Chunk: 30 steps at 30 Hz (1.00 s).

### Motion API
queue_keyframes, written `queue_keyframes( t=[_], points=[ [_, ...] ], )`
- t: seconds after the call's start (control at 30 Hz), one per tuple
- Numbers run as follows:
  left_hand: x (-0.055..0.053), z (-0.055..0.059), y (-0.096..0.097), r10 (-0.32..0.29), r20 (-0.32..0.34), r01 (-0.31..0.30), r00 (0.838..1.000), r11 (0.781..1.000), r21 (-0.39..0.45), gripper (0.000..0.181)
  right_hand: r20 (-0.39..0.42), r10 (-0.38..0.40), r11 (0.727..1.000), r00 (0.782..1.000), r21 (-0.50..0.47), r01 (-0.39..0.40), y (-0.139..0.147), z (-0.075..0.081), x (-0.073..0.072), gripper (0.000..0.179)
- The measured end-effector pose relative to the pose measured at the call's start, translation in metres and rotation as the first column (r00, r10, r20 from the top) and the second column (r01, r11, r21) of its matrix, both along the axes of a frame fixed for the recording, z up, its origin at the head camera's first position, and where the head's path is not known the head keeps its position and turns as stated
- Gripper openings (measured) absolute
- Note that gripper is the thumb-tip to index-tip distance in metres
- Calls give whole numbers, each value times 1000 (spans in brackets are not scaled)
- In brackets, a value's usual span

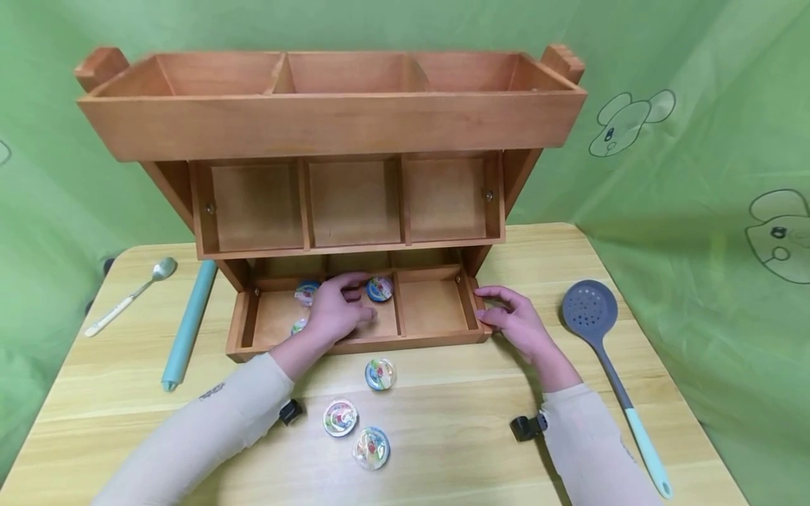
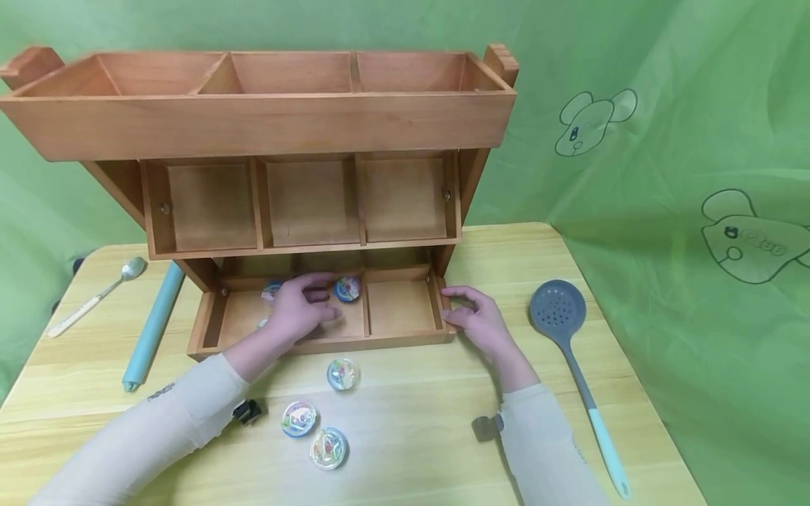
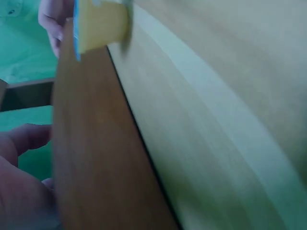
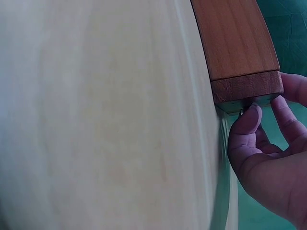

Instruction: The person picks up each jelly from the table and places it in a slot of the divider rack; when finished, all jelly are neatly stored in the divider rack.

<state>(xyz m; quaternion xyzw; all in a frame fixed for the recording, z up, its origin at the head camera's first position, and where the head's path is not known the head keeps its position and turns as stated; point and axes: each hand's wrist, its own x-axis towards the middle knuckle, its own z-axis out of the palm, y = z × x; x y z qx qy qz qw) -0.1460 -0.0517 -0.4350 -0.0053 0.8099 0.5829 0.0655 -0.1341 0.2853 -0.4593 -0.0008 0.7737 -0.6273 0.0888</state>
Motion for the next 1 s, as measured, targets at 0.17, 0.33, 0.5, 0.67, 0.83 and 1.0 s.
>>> queue_keyframes(
  t=[0.17,0.33,0.5,0.67,0.83,1.0],
  points=[
    [24,13,-10,-67,-34,69,997,996,54,68,-2,-3,1000,1000,4,3,-1,1,1,46],
    [50,21,-23,-134,-105,141,985,988,59,64,-4,-1,1000,1000,9,1,-1,0,1,46],
    [80,15,-47,-250,-200,247,947,968,-43,53,-4,2,1000,1000,18,-2,-2,-1,0,45],
    [107,-2,-73,-401,-209,385,892,916,-114,51,-8,4,1000,1000,7,-4,-2,2,1,46],
    [122,-15,-84,-490,-116,480,864,871,-103,62,-9,3,1000,1000,-6,-3,-1,4,0,46],
    [127,-23,-82,-530,-81,520,844,846,-118,66,-17,3,1000,1000,-4,-3,-1,4,0,45]
  ],
)
